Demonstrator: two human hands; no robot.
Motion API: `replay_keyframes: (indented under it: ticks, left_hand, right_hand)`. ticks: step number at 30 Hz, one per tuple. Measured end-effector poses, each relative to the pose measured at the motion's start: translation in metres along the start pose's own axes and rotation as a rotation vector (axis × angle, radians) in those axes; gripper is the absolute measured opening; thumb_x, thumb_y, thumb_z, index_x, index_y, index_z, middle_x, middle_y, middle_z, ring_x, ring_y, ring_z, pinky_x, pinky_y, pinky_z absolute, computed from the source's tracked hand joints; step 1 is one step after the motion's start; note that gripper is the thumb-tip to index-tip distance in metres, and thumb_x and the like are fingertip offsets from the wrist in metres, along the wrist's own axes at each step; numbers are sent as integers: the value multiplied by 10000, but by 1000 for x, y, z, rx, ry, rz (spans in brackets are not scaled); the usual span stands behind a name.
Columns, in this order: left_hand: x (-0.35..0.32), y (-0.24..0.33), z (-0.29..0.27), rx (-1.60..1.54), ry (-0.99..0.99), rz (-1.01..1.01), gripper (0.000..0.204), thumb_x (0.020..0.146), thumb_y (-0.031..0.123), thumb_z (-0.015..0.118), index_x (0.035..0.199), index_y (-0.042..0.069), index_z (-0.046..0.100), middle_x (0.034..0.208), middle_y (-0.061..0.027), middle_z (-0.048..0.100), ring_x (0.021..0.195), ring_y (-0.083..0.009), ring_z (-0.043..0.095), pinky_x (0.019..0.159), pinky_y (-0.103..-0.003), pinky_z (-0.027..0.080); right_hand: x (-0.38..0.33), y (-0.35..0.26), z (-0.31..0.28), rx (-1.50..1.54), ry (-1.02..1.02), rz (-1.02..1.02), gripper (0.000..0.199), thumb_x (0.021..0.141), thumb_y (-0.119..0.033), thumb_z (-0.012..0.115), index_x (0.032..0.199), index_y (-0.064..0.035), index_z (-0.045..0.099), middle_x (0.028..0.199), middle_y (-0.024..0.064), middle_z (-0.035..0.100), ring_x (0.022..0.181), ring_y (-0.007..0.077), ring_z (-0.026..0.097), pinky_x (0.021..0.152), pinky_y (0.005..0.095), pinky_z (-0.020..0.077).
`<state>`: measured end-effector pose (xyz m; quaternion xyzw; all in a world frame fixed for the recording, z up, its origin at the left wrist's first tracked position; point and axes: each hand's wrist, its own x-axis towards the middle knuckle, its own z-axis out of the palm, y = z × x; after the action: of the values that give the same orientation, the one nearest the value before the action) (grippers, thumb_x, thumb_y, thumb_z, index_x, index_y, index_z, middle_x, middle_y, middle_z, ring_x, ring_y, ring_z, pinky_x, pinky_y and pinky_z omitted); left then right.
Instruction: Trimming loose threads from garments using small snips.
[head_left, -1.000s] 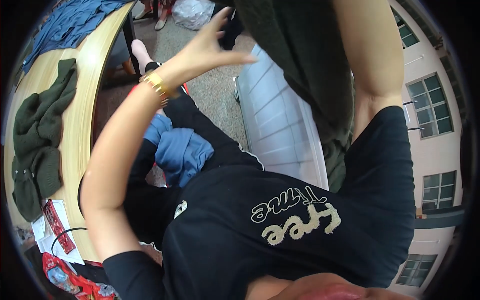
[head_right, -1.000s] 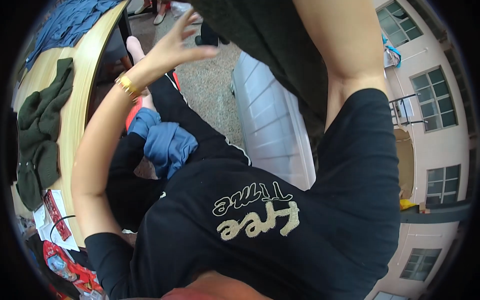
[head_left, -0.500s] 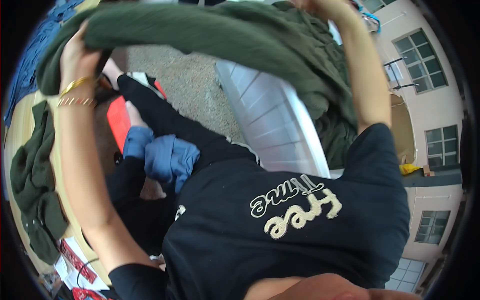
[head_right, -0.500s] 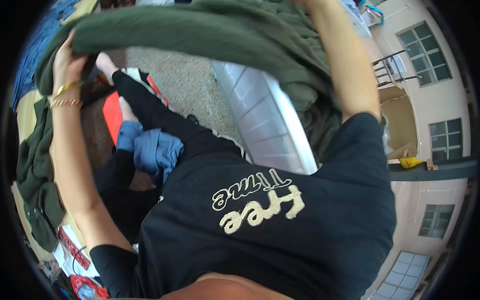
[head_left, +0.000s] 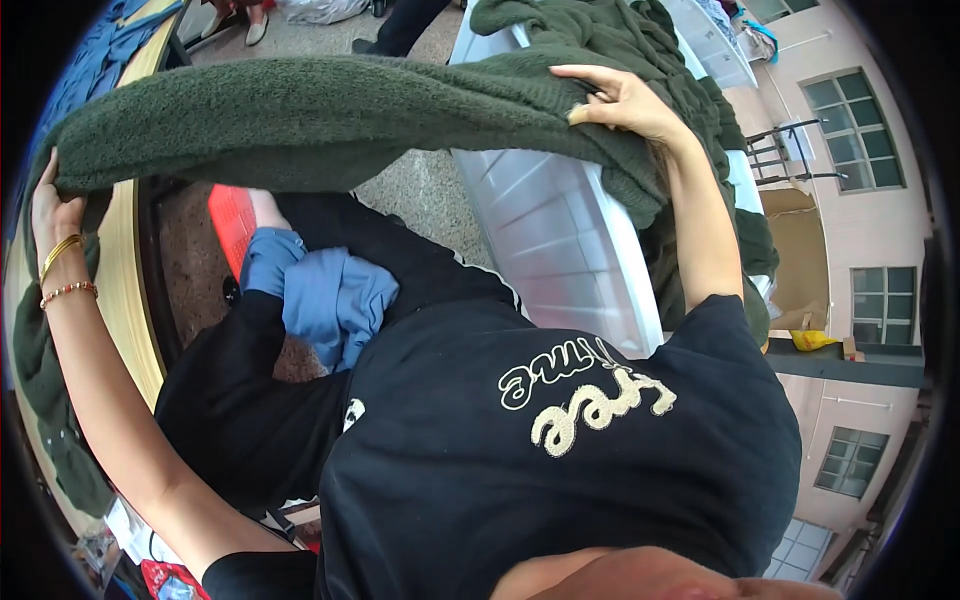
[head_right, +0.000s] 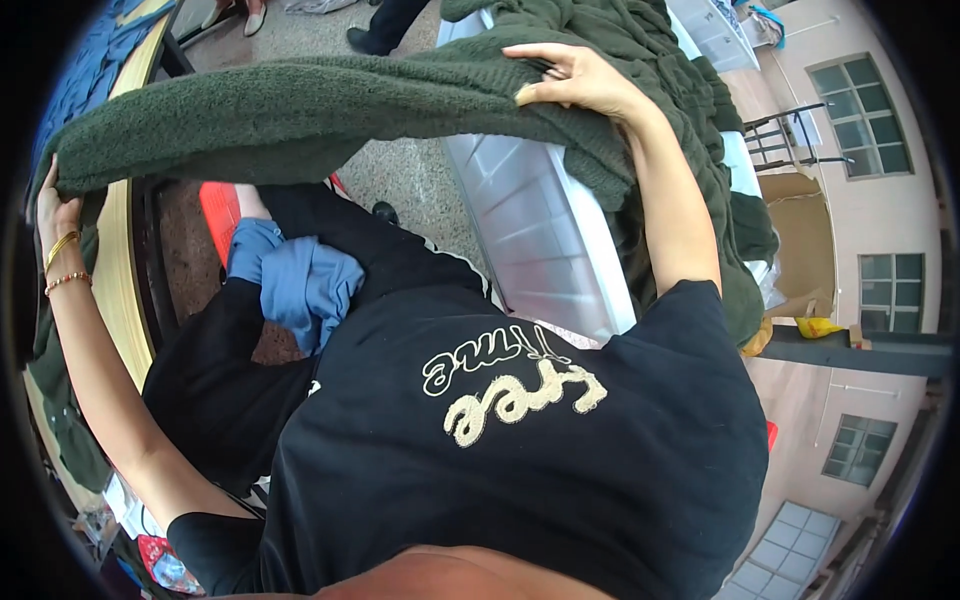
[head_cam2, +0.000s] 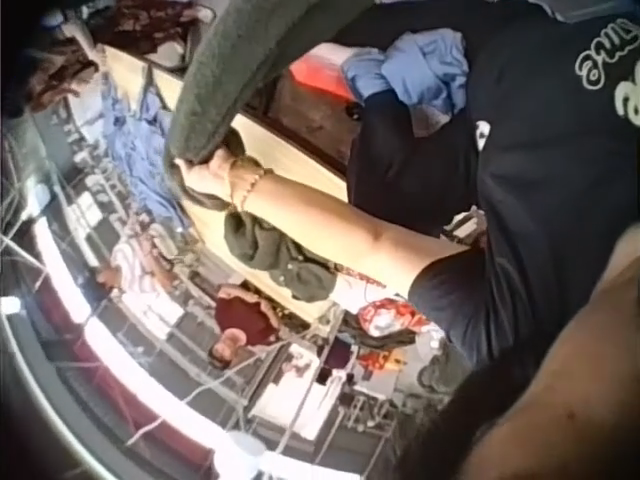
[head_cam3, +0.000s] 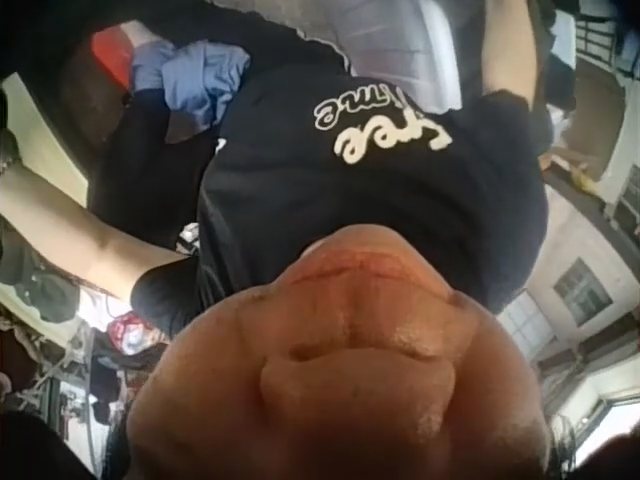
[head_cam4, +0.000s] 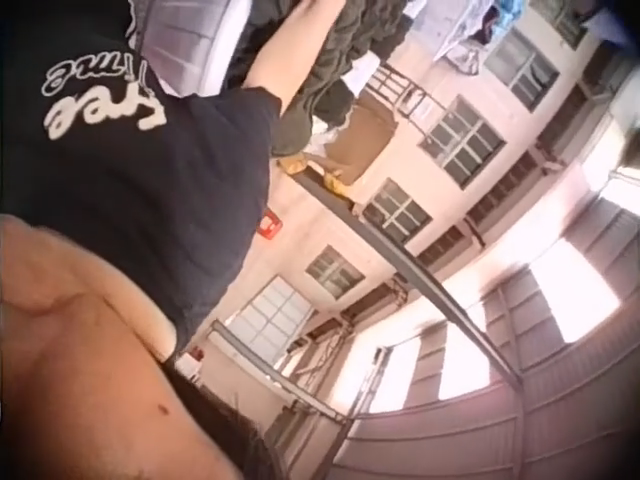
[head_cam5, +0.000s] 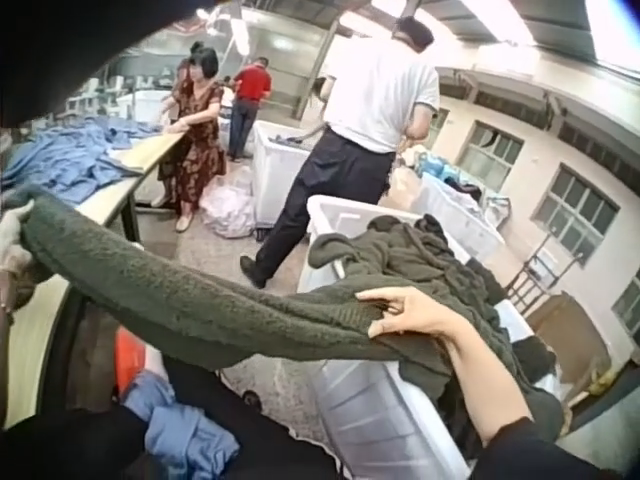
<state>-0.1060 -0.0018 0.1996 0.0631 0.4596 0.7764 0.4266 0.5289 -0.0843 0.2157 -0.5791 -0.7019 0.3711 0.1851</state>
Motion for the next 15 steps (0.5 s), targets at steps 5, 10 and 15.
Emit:
replay_keyframes:
  ticks: [5, 10, 15]
  left_hand:
    - [28, -17, -34, 73, 51, -32, 267, 923, 106, 591, 1161, -14, 611, 1220, -163, 620, 1121, -316, 592, 1019, -484, 437]
    - [76, 0, -85, 107, 58, -33, 259, 900, 142, 643, 1134, 31, 636, 1171, -130, 648, 1040, -298, 630, 947, -451, 495]
    - [57, -8, -65, 62, 43, -34, 258, 905, 156, 625, 1123, 20, 641, 1135, -136, 664, 1022, -296, 636, 937, -432, 497]
  right_hand:
    - [-17, 26, -25, 14, -18, -13, 518, 746, -87, 735, 1252, -119, 626, 654, -104, 429, 563, -3, 344, 511, 183, 255]
    - [-25, 3, -5, -212, -22, 109, 642, 678, -91, 828, 1272, -105, 587, 597, -116, 307, 544, 13, 292, 485, 228, 228]
    - [-21, 19, 18, -618, 31, -49, 774, 582, -349, 879, 1246, -108, 563, 748, 43, 589, 657, 171, 571, 595, 322, 438]
